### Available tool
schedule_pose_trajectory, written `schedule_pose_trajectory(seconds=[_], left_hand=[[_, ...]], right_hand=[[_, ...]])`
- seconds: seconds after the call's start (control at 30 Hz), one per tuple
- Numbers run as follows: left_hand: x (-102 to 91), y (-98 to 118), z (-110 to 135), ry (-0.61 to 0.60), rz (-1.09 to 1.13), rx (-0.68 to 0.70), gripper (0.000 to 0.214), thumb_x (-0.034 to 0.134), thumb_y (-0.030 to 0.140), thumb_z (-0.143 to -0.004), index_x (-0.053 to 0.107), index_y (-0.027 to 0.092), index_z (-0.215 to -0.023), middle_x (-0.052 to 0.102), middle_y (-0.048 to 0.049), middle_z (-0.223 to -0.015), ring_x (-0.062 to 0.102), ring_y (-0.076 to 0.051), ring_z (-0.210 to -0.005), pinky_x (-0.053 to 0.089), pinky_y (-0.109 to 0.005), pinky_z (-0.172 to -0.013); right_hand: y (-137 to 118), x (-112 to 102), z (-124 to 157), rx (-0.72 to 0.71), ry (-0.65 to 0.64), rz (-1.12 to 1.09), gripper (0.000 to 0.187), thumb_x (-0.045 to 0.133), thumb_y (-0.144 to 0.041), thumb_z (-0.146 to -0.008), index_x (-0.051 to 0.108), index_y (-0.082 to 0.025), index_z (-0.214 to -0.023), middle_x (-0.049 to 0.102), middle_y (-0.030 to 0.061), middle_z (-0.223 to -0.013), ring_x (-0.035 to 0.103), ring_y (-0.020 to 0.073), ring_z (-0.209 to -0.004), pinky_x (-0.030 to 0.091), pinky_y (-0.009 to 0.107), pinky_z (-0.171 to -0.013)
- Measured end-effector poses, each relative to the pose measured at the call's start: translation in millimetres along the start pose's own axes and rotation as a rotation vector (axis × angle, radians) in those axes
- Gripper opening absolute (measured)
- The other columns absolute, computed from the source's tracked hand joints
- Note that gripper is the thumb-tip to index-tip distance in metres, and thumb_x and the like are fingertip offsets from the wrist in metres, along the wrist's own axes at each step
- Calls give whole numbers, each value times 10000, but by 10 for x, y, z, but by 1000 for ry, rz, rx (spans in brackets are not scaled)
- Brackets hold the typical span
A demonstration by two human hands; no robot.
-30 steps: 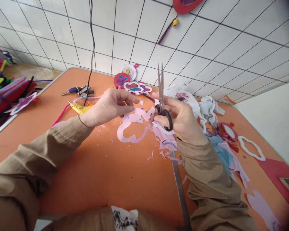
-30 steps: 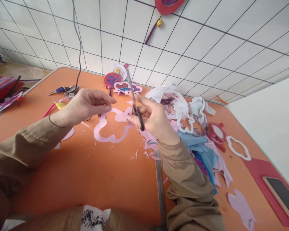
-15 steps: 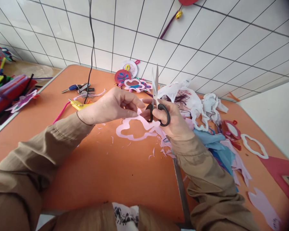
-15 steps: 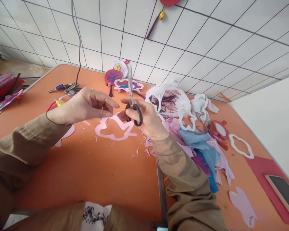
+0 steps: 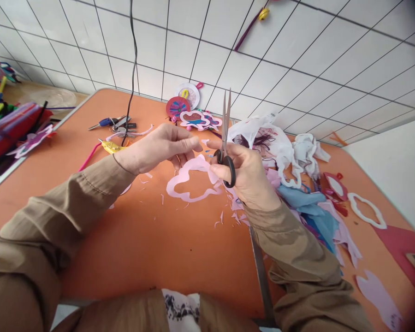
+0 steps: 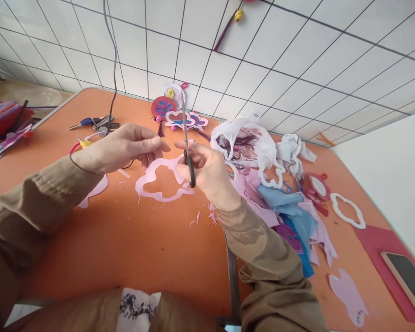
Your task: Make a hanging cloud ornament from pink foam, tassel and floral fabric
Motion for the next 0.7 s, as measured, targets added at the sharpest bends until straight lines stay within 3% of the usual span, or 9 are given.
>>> schedule_pose_trajectory(seconds=[0.17,0.27,0.37,0.47,0.57,0.7], left_hand=[[-37,-157,-61,-5,107,-125,700,419,709,-948,728,100,-795,743,-119,-746,677,-171,-636,531,-274,-591],[9,-168,-67,-46,111,-116,801,298,725,-971,743,73,-831,775,-139,-837,721,-202,-768,555,-275,-692],[12,-176,-51,-20,83,-101,805,250,683,-1002,744,65,-851,774,-133,-832,734,-208,-794,550,-279,-696],[32,-182,-53,-35,56,-68,604,475,617,-969,749,93,-847,775,-114,-837,735,-198,-797,553,-283,-708],[40,-225,-69,-49,99,-74,332,762,466,-817,756,134,-803,773,-81,-826,710,-166,-781,550,-269,-722],[59,-216,-73,-47,122,-55,257,817,406,-764,742,164,-718,750,-40,-744,630,-111,-647,479,-235,-593]], right_hand=[[-8,-50,1,19,68,-41,414,843,-235,-610,709,-221,-1001,634,-63,-638,582,105,-489,451,218,-367],[1,-63,-8,25,84,-62,423,846,-238,-604,711,-231,-1005,630,-68,-630,569,105,-472,446,227,-355],[14,-85,-21,31,97,-87,446,849,-227,-584,712,-243,-1009,646,-63,-638,577,111,-483,480,245,-384],[19,-110,-40,20,104,-90,434,829,-221,-590,714,-257,-1007,655,-61,-644,591,116,-504,500,250,-409],[30,-133,-60,-2,115,-69,422,810,-244,-610,706,-259,-1019,656,-64,-646,598,114,-517,495,243,-411],[56,-106,-74,-9,104,-57,433,816,-291,-632,687,-225,-1040,639,-60,-662,562,99,-488,457,240,-392]])
Point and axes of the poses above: each hand's wrist, its own z-axis away from the middle knuckle, its own x-axis out of the palm, y = z × x, the point moved 9 cm from there along -z, towards the middle knuckle
